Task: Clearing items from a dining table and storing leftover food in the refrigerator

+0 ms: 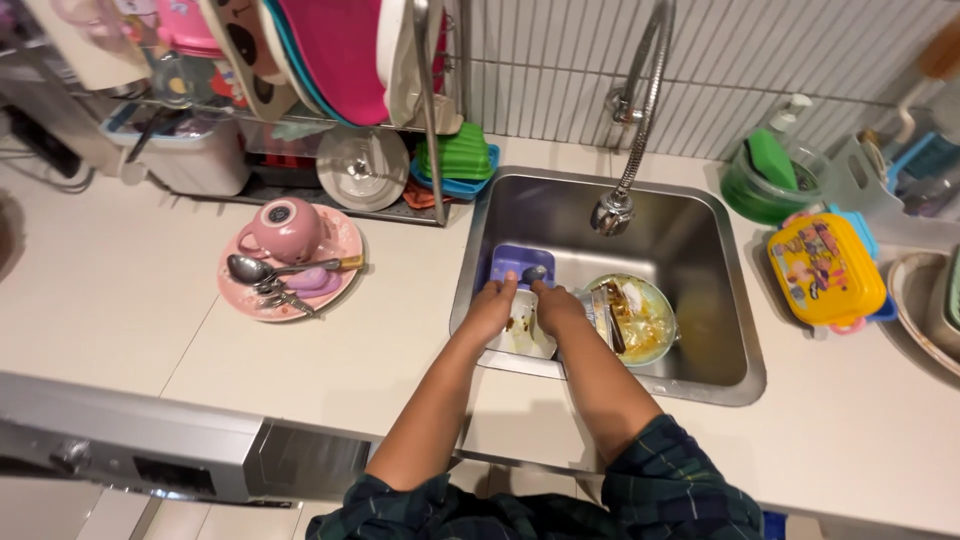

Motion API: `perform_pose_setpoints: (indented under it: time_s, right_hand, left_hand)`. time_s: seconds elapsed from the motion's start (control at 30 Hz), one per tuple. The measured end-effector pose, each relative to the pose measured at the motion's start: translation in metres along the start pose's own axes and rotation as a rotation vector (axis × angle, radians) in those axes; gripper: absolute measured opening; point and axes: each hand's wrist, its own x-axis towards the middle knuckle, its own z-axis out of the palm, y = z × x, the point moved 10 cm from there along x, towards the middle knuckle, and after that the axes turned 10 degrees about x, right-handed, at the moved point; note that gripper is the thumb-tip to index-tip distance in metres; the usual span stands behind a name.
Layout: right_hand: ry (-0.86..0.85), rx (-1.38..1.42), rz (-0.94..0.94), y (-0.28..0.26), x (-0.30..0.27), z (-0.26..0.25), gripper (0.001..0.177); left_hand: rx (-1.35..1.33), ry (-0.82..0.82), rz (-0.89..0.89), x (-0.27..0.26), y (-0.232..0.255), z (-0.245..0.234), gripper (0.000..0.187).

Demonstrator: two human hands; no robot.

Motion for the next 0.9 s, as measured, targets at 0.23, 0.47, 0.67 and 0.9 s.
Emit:
perform_pose_setpoints:
  time_s: [0.23,0.47,0.67,0.9]
  right_hand:
    - [0.267,0.076,-0.118,-0.045,-0.046,-0.074,0.033]
    - [0.332,0.179,-0.244,-0.057,-0.051,-0.073,0.014]
    - [0.271,0.028,-0.237,-0.116,-0.108,-0.084,0.027]
    - [0.150,0.247,-0.543,-0.309,-0.183,-0.006,0.028]
  left_hand:
    - [0.010,0.157,-0.010,0.071,-0.064,0.036,0.059]
    - [-0.196,0.303,0.105,0.026,-0.059,0.008,0.061]
    - [-0.360,0.350,0.125,-0.009,-0.087,-0.035,0.053]
    - [-0.650,0.440,0.239,-0.075,-0.213,-0.149,0.049]
